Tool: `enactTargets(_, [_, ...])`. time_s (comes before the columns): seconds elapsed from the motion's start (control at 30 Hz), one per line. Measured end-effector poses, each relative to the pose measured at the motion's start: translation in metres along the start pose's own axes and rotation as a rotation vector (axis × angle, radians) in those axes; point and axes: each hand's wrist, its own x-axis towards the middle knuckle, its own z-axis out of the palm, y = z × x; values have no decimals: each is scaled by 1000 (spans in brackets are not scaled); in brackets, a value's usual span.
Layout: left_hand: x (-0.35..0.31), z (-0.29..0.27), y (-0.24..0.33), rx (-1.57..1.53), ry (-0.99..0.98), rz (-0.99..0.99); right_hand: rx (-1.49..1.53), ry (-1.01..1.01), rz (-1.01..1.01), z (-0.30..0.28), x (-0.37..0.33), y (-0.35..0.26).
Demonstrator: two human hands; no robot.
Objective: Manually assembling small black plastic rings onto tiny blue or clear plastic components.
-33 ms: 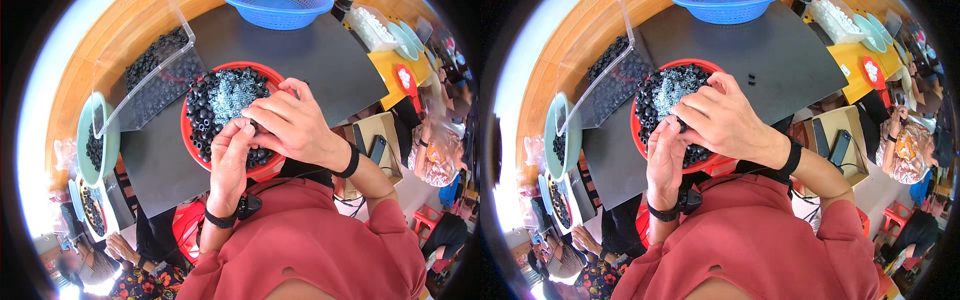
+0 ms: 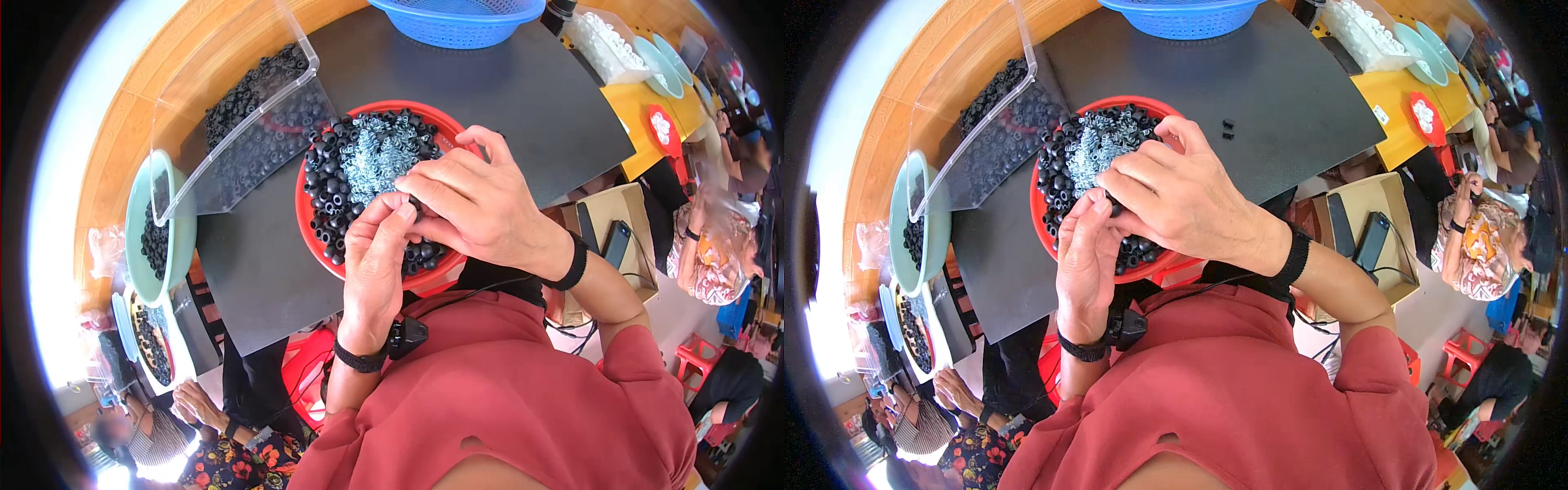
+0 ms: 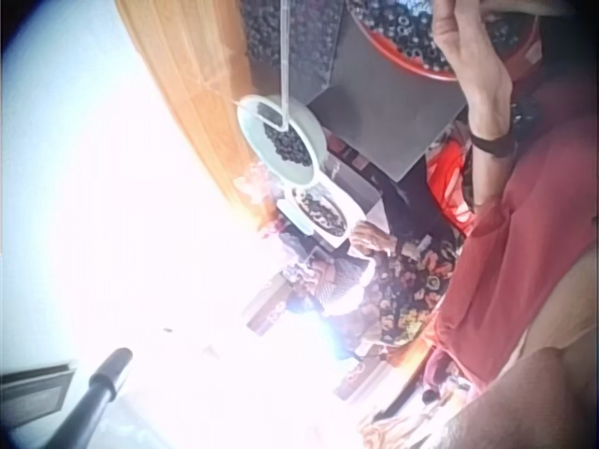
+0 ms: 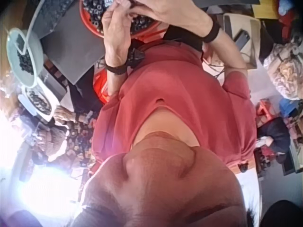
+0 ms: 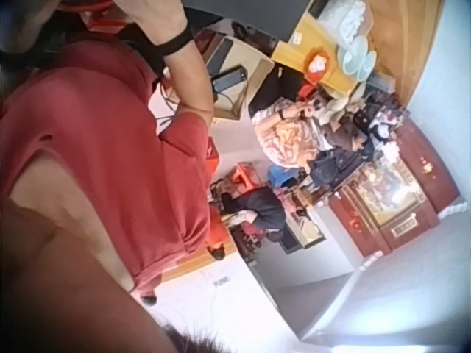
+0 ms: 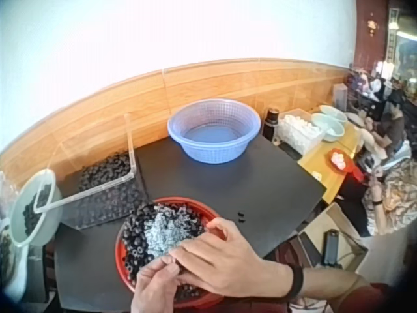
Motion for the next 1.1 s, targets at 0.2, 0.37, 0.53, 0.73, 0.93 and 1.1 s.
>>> enactTargets(0.2, [0, -3, -2, 55, -4, -16, -117, -38, -53, -6, 2, 3])
enactTargets(0.37, [1, -2, 1, 83, -5, -43, -102, -66, -80, -8, 1, 4])
enactTargets(0.53, [3, 0, 0, 105, -12, -47, -53, -87, -121, -6, -1, 7])
enactTargets(0.73, [3, 6, 1, 153, 55, -19, -49, -124, -130, -6, 2, 8])
enactTargets(0.93, [-6, 17, 3, 184, 100, 59, -31, -100, -105, -15, 5, 9])
enactTargets(1.1, [-6, 20, 10, 969, 206, 454, -121, -192, -96, -22, 9, 8])
